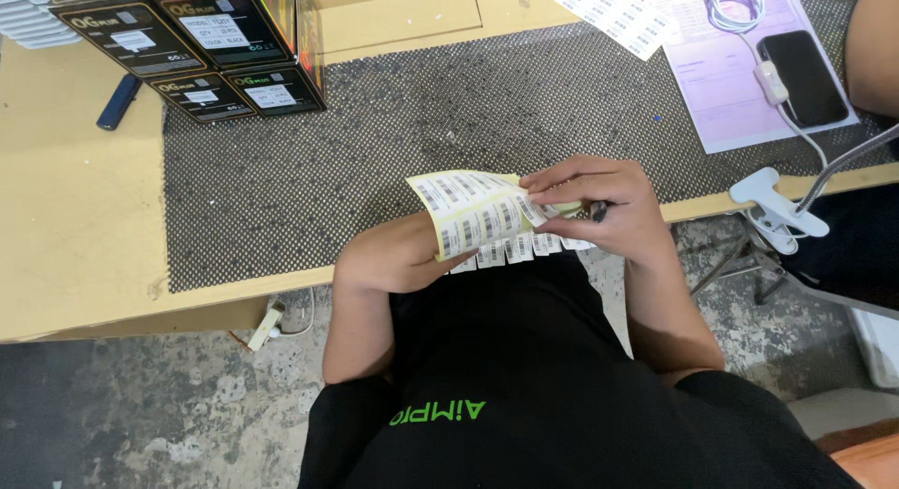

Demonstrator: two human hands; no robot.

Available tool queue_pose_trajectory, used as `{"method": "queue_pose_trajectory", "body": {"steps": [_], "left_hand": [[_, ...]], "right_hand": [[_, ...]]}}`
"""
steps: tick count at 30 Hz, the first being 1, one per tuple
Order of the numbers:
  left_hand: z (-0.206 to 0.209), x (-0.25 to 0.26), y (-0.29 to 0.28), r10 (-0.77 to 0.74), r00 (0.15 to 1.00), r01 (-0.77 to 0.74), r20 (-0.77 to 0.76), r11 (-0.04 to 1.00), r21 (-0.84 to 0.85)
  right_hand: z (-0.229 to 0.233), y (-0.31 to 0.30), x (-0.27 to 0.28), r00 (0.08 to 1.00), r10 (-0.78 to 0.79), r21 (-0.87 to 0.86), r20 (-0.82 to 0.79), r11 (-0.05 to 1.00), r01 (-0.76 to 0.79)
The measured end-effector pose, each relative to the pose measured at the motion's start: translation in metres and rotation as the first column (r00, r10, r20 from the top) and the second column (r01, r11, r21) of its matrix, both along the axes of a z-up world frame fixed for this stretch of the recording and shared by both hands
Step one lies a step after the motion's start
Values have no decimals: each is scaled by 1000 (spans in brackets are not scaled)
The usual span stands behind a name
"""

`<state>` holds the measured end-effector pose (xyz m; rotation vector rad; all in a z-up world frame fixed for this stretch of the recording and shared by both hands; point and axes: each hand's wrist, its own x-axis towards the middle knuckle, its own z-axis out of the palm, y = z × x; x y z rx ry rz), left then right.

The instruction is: The person peels individual barcode labels from a yellow sheet and places them in a row on the table. They use a pen to assist in separating the labels from the backing paper.

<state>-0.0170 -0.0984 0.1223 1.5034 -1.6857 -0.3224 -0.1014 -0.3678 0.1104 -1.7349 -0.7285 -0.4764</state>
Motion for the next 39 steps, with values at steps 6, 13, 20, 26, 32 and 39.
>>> {"method": "queue_pose_trajectory", "body": {"steps": [6,13,20,26,32,39], "left_hand": [[1,-1,-1,3,998,-1,-57,1000,22],[-24,11,5,15,993,-15,-119,1000,-1],[-48,17,13,-8,978,0,-207,999,-40],[-95,41,64,364,791,-403,-492,915,28],[-99,38,100,678,165,-902,-716,397,169],[-121,28,92,486,-58,-926,-872,300,229]], "right_hand": [[-2,-1,-4,991,-27,46,-131,998,34],[7,10,2,989,-116,-37,-88,993,113],[-46,-4,16,987,-160,97,24,983,157],[-36,-2,27,857,-339,205,388,938,278],[-37,32,23,891,-200,-374,407,854,362],[-67,105,16,944,-137,-569,299,769,291]]}}
